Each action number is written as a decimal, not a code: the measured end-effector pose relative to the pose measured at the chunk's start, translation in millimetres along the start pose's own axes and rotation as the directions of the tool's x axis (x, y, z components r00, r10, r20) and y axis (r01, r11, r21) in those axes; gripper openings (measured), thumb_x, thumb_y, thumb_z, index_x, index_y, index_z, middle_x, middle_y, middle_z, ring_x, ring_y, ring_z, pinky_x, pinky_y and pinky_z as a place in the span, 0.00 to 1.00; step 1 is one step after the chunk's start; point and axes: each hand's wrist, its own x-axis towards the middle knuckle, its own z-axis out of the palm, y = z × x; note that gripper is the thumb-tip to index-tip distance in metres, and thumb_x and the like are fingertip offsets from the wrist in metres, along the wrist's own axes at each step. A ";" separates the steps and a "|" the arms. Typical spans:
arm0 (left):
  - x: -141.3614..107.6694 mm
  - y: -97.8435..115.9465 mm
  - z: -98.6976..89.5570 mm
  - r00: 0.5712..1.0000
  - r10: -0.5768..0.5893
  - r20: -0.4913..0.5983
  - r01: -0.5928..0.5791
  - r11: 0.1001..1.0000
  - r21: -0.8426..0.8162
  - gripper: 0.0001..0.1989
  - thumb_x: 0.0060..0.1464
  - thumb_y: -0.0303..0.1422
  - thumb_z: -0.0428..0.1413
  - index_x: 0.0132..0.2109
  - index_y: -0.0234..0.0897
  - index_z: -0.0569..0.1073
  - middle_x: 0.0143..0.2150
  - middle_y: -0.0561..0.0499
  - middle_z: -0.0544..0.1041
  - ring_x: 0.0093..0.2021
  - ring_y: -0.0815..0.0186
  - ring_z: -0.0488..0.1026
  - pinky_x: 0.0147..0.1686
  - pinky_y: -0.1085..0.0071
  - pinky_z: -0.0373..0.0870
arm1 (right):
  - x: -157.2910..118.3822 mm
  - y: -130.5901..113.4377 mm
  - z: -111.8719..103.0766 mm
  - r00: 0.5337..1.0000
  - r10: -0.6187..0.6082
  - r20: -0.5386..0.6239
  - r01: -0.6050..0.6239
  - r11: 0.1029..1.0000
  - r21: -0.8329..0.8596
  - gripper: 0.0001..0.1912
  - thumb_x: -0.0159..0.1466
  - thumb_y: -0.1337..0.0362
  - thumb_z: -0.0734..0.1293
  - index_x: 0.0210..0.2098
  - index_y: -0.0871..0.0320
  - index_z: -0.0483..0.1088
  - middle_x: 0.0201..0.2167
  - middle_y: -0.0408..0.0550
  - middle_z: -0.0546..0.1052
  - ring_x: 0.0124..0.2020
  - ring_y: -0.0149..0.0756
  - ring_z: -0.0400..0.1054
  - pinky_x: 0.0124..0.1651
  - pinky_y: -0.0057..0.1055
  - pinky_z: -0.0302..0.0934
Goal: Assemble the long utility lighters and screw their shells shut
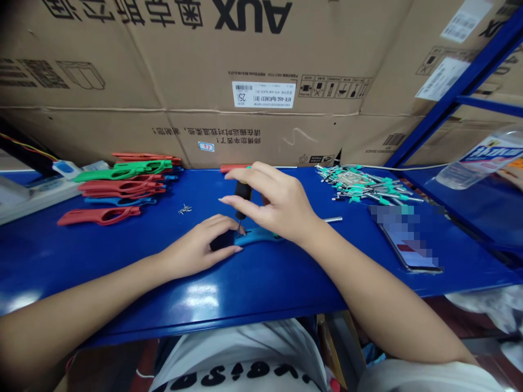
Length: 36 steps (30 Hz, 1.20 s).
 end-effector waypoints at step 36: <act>0.5 0.8 -0.8 1.000 -0.012 0.014 0.012 1.000 -0.015 0.11 0.63 0.35 0.58 0.51 0.40 0.72 0.51 0.48 0.76 0.53 0.59 0.72 0.56 0.60 0.67 | 0.4 -5.6 -3.4 1.000 0.009 0.026 -0.011 0.997 0.079 0.17 0.73 0.61 0.59 0.56 0.54 0.73 0.48 0.51 0.79 0.45 0.38 0.74 0.48 0.37 0.70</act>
